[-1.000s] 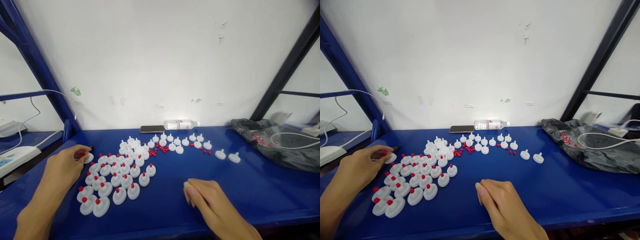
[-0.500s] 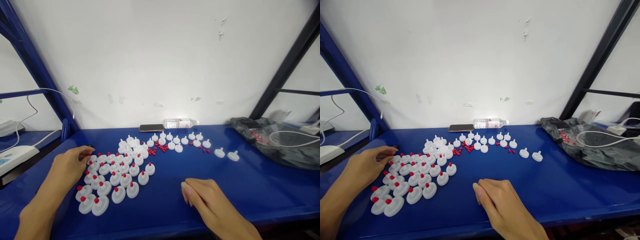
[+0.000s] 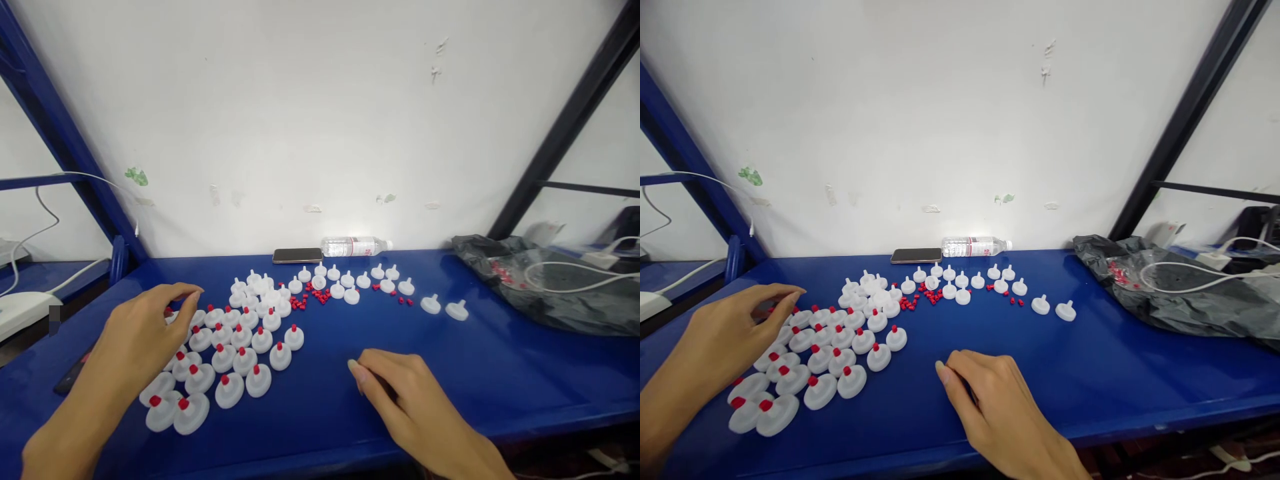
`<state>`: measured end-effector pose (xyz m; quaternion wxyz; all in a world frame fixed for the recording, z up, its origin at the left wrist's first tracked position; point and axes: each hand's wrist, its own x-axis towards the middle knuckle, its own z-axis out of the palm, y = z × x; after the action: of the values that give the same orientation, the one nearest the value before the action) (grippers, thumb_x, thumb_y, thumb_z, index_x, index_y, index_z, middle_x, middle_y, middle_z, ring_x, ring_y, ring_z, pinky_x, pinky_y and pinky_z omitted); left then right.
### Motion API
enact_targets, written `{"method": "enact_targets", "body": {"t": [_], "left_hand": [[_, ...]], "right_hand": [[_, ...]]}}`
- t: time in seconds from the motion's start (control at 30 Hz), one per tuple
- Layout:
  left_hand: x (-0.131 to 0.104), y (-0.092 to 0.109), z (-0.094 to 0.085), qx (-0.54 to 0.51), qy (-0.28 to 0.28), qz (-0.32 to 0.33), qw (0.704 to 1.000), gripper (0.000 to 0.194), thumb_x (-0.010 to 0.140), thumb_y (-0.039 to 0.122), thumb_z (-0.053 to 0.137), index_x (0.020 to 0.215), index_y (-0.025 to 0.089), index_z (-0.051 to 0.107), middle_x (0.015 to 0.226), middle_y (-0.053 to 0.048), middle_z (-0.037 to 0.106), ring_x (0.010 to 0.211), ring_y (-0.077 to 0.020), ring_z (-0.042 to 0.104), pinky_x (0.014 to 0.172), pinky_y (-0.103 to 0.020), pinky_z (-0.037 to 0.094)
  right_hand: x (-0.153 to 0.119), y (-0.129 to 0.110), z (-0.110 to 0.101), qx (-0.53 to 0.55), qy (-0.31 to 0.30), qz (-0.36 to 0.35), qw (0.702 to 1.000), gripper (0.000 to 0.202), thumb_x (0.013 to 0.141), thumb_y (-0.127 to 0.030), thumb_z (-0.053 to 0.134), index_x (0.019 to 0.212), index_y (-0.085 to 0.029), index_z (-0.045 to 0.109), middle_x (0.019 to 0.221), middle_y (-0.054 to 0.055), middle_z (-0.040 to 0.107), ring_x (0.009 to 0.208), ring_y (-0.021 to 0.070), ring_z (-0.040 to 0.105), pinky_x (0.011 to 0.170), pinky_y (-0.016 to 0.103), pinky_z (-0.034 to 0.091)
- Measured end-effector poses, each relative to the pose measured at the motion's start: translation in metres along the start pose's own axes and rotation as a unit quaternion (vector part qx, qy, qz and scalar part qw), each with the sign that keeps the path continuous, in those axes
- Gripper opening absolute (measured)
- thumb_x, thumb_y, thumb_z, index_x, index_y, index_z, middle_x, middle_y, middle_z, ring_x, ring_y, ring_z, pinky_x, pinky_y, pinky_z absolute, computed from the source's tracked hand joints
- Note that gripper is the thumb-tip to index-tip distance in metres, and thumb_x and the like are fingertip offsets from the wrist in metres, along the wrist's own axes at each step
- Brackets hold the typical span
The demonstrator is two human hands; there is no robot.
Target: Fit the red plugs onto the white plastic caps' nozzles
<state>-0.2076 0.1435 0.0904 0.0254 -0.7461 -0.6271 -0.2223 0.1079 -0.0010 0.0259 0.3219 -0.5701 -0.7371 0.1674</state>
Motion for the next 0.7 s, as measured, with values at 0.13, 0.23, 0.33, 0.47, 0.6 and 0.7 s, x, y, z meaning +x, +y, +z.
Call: {"method": "enact_targets", "body": {"t": [0.13, 0.23, 0.33, 0.47, 0.6, 0.7], "left_hand": [[-0.005, 0.0, -0.01, -0.023, 0.061, 0.011, 0.998, 0.037, 0.096, 0.048, 0.047, 0.112, 0.023, 0.07, 0.109, -0.002, 0.074, 0.099, -0.0245, 0.07, 0.093, -0.037, 0.05], [-0.007, -0.009, -0.015, -0.031, 0.075, 0.023, 0.996, 0.046, 0.087, 0.06, 0.053, 0.111, 0.025, 0.072, 0.129, -0.005, 0.065, 0.101, -0.0258, 0.07, 0.092, -0.04, 0.054], [-0.01, -0.015, -0.016, -0.035, 0.081, 0.05, 0.995, 0.055, 0.084, 0.07, 0.053, 0.112, 0.027, 0.072, 0.144, -0.006, 0.054, 0.107, -0.029, 0.069, 0.096, -0.047, 0.054], [-0.016, -0.012, -0.016, -0.061, 0.112, 0.064, 0.99, 0.055, 0.088, 0.073, 0.048, 0.114, 0.03, 0.07, 0.145, -0.003, 0.055, 0.104, -0.0277, 0.071, 0.095, -0.049, 0.055], [-0.02, -0.007, -0.018, -0.059, 0.137, 0.075, 0.986, 0.043, 0.091, 0.065, 0.05, 0.11, 0.033, 0.071, 0.138, 0.002, 0.059, 0.098, -0.0223, 0.073, 0.074, -0.037, 0.059], [-0.023, -0.006, -0.02, -0.06, 0.143, 0.091, 0.984, 0.04, 0.092, 0.063, 0.049, 0.107, 0.034, 0.072, 0.13, 0.004, 0.064, 0.087, -0.0172, 0.073, 0.059, -0.029, 0.057]], "right_hand": [[0.024, -0.007, -0.003, -0.081, 0.006, -0.039, 0.996, 0.038, 0.11, -0.035, 0.041, 0.075, -0.021, 0.047, 0.067, -0.003, 0.056, 0.057, 0.0115, 0.047, 0.06, 0.029, 0.026], [0.057, -0.016, -0.01, -0.191, -0.002, -0.054, 0.98, 0.034, 0.108, -0.033, 0.045, 0.077, -0.021, 0.054, 0.065, -0.002, 0.062, 0.054, 0.0121, 0.052, 0.057, 0.03, 0.021], [0.094, -0.027, -0.015, -0.281, -0.013, -0.083, 0.956, 0.028, 0.107, -0.033, 0.046, 0.09, -0.02, 0.064, 0.073, 0.002, 0.071, 0.06, 0.0154, 0.061, 0.056, 0.029, 0.021], [0.142, -0.04, -0.006, -0.347, -0.042, -0.104, 0.931, 0.042, 0.109, -0.038, 0.038, 0.094, -0.018, 0.071, 0.079, 0.009, 0.075, 0.072, 0.0225, 0.07, 0.06, 0.029, 0.032], [0.178, -0.048, 0.015, -0.346, -0.053, -0.108, 0.93, 0.055, 0.106, -0.051, 0.041, 0.085, -0.014, 0.075, 0.082, 0.015, 0.076, 0.08, 0.0277, 0.072, 0.067, 0.031, 0.042], [0.195, -0.051, 0.026, -0.338, -0.068, -0.109, 0.932, 0.045, 0.102, -0.045, 0.048, 0.085, -0.015, 0.076, 0.085, 0.014, 0.077, 0.078, 0.0269, 0.072, 0.065, 0.031, 0.043]]}}
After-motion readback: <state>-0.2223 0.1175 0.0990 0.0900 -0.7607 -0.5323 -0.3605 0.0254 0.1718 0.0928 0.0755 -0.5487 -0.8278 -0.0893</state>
